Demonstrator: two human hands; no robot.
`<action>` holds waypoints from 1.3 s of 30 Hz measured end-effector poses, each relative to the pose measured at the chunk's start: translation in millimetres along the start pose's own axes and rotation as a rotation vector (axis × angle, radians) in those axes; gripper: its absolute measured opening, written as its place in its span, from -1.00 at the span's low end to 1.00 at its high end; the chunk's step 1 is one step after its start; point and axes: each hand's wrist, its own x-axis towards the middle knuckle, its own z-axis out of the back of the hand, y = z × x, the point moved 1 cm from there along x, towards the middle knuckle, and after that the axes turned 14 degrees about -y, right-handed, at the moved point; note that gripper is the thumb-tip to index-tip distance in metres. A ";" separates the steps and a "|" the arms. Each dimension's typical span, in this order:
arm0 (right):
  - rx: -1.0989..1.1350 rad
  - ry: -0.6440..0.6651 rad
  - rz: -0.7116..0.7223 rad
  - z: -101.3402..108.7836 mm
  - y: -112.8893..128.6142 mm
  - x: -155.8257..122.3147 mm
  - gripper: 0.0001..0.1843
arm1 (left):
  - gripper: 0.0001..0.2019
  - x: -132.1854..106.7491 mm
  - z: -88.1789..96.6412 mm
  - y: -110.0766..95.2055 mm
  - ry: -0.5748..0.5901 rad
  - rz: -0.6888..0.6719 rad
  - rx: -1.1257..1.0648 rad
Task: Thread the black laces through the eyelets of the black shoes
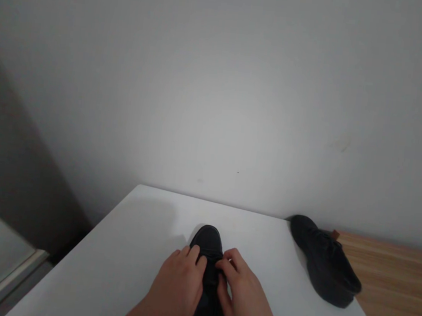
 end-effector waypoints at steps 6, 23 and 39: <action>-0.107 -0.005 0.004 -5.5 0.5 2.5 -0.76 | -0.74 7.5 -3.3 -1.7 0.076 -0.002 0.054; 0.846 -0.498 -0.339 64.1 12.0 5.7 -0.81 | -0.75 -11.2 58.9 39.4 -0.580 0.366 -1.057; 0.250 0.176 -0.355 22.3 -16.3 -24.4 -0.56 | -0.63 -29.7 2.7 38.9 0.138 0.392 -0.769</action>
